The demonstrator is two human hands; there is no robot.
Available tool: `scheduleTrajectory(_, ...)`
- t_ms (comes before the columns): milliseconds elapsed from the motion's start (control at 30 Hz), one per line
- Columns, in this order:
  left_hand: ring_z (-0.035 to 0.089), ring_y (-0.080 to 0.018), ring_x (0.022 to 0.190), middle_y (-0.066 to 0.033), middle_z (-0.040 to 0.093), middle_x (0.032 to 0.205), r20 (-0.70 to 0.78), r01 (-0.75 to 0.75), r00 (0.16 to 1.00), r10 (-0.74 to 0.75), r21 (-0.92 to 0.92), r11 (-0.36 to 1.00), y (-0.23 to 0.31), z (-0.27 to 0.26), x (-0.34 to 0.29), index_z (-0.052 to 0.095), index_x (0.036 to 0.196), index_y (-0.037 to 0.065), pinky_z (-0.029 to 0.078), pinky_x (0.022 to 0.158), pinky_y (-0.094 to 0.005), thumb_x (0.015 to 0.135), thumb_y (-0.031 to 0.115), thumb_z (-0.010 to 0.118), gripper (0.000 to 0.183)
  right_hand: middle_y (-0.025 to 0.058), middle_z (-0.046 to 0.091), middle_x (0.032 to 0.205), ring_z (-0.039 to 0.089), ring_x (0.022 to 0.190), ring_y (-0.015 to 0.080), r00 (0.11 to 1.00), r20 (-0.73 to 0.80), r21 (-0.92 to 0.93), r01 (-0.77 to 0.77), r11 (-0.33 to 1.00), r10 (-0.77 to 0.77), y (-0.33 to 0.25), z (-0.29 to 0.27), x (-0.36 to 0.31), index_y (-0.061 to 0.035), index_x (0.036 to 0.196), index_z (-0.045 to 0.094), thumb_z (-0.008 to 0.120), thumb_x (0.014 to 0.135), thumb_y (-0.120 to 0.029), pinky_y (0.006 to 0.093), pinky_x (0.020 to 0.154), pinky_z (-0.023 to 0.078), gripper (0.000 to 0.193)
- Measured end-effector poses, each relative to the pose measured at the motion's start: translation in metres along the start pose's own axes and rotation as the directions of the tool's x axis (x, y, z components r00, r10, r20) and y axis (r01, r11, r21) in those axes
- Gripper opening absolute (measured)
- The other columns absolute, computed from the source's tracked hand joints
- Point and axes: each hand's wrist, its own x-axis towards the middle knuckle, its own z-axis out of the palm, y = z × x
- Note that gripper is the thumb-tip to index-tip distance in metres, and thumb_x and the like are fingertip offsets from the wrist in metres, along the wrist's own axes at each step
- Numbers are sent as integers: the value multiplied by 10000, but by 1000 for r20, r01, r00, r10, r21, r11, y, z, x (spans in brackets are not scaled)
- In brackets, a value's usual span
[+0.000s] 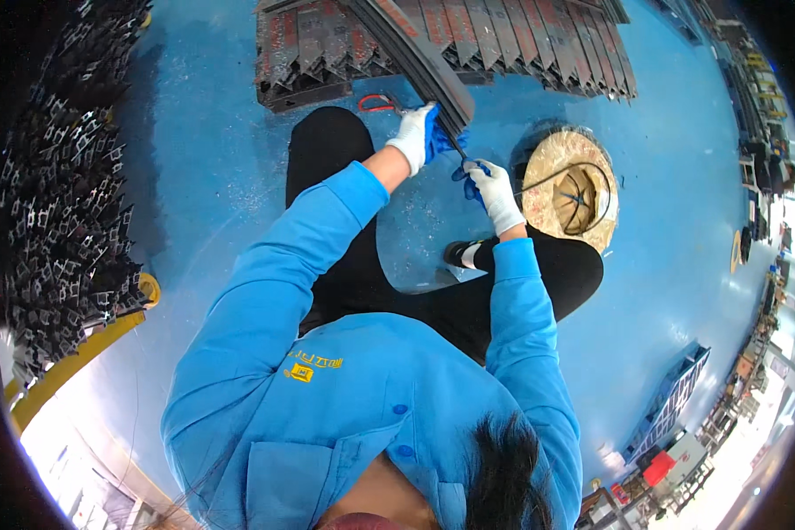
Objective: Wrapping metal components with protective blue plastic and securing them with cords.
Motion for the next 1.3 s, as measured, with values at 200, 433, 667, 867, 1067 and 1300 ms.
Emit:
scheduleTrajectory(200, 643, -265, 741, -138, 641, 1002, -30, 0, 1000, 4, 109, 994, -3, -2, 3, 538, 1130, 52, 554, 615, -424, 933, 337, 484, 351, 59, 601, 721, 502, 574, 104, 965, 82, -195, -231, 953, 251, 8, -38, -36, 48, 944, 620, 559, 827, -122, 196, 540, 413, 215)
scheduleTrajectory(433, 643, -261, 744, -135, 640, 986, -23, -35, 999, 36, 59, 998, -3, 12, -5, 535, 1135, 56, 555, 606, -415, 931, 318, 494, 334, 58, 605, 734, 494, 579, 102, 991, -119, -28, 62, 998, -65, -10, 26, 5, 67, 966, 619, 585, 816, -130, 196, 544, 410, 250)
scheduleTrajectory(667, 643, -243, 740, -124, 643, 976, -76, -72, 994, 81, 111, 991, -2, 9, -8, 540, 1129, 58, 549, 595, -400, 926, 299, 516, 315, 51, 623, 762, 504, 598, 98, 992, 58, 136, -120, 983, 113, 29, -11, 10, 58, 950, 629, 575, 838, -131, 195, 561, 417, 226)
scheduleTrajectory(867, 643, -246, 747, -125, 643, 978, -88, -61, 994, 66, 57, 996, -1, 9, -8, 543, 1126, 56, 548, 603, -398, 921, 316, 523, 332, 61, 627, 773, 521, 610, 105, 997, 71, 43, -39, 998, 36, 38, -21, 6, 59, 930, 630, 575, 843, -152, 198, 580, 427, 235)
scheduleTrajectory(1067, 642, -252, 757, -128, 643, 982, -84, -84, 993, 83, -3, 996, 0, 13, -8, 545, 1123, 53, 548, 615, -398, 915, 341, 527, 356, 78, 636, 806, 548, 644, 113, 983, 65, -121, 176, 977, -169, 15, 2, 30, 63, 925, 627, 575, 852, -180, 200, 621, 443, 259)
scheduleTrajectory(1300, 638, -240, 766, -126, 645, 961, -185, -105, 974, 130, 143, 984, 4, 14, -11, 567, 1088, 42, 549, 627, -390, 892, 387, 550, 397, 89, 649, 802, 560, 651, 130, 999, 20, 42, 43, 998, -44, -11, 28, 30, 74, 952, 615, 557, 865, -176, 210, 640, 451, 271)
